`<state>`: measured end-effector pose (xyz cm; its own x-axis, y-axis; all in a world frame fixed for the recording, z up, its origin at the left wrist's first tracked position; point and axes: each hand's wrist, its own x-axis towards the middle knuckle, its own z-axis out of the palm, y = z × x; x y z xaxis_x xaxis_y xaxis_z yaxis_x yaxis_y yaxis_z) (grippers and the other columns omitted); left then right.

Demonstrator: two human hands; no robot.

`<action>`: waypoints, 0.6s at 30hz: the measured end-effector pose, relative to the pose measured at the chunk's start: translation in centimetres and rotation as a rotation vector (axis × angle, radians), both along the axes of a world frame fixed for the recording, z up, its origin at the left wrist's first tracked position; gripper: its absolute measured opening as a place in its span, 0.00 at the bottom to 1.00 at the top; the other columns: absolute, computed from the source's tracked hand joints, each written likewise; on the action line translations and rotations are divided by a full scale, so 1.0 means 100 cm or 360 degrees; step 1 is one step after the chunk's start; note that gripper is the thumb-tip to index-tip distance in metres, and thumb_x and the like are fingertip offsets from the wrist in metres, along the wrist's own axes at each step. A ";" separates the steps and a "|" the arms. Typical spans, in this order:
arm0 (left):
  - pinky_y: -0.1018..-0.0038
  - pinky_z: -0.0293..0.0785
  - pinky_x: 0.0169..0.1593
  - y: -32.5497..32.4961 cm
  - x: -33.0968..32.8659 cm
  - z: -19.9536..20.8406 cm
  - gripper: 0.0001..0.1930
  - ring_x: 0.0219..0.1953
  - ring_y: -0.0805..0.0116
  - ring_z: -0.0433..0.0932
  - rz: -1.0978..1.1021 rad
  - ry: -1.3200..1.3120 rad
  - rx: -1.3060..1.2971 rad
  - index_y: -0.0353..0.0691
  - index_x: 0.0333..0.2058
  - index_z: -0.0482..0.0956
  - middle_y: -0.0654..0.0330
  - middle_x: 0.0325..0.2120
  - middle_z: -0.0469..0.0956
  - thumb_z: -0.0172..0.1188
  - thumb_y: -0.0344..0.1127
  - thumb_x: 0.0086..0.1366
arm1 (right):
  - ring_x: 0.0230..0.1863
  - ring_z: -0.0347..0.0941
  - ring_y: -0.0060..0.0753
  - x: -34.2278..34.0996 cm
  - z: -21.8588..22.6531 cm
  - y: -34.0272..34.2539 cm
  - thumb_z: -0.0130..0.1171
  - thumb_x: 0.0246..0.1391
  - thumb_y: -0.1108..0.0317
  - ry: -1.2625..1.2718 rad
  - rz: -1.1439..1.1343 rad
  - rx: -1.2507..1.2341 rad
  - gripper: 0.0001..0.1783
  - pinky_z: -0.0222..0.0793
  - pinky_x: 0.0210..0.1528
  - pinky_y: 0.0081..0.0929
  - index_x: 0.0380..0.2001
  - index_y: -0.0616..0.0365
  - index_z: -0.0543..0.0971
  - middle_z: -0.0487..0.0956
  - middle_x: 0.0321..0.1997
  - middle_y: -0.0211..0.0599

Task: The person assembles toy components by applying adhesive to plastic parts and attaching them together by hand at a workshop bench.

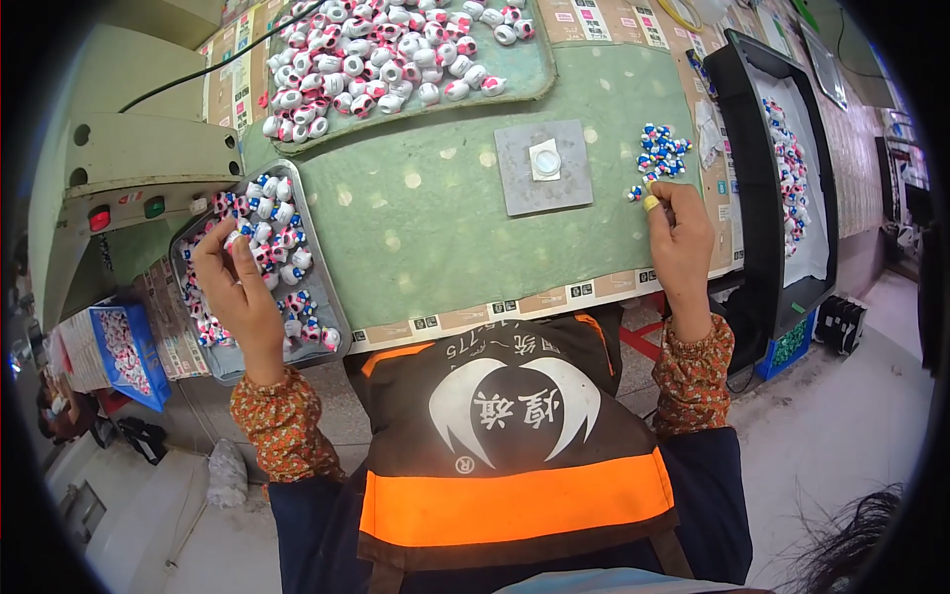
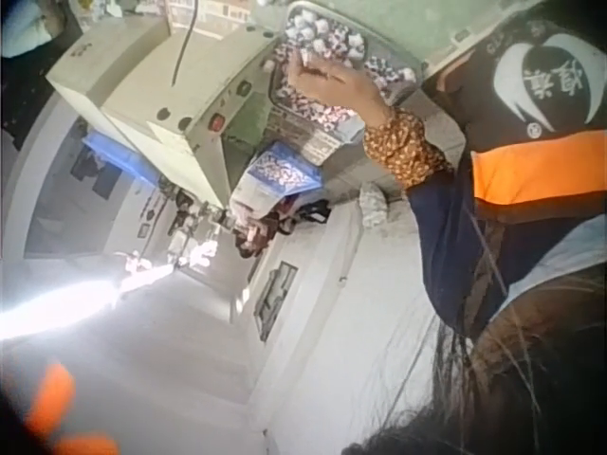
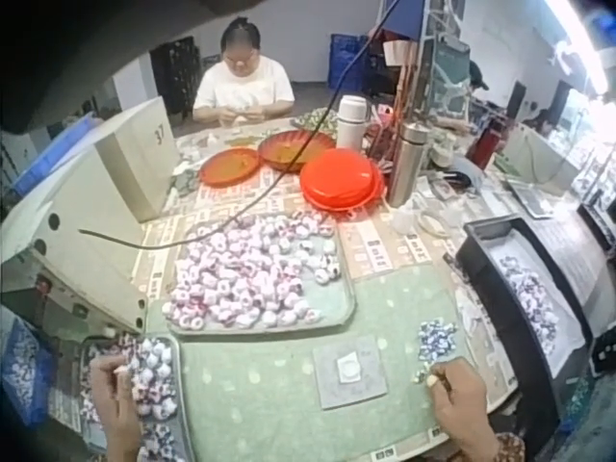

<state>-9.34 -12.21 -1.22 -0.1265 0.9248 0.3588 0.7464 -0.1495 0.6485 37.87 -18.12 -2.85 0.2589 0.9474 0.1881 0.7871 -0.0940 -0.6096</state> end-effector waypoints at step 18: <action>0.57 0.71 0.48 0.097 0.154 0.009 0.08 0.43 0.54 0.76 -0.0708 0.0609 0.0048 0.43 0.42 0.83 0.58 0.36 0.79 0.62 0.38 0.70 | 0.44 0.72 0.55 -0.031 -0.003 0.003 0.60 0.53 0.81 -0.0466 0.0397 0.0031 0.15 0.71 0.46 0.46 0.45 0.62 0.76 0.74 0.41 0.47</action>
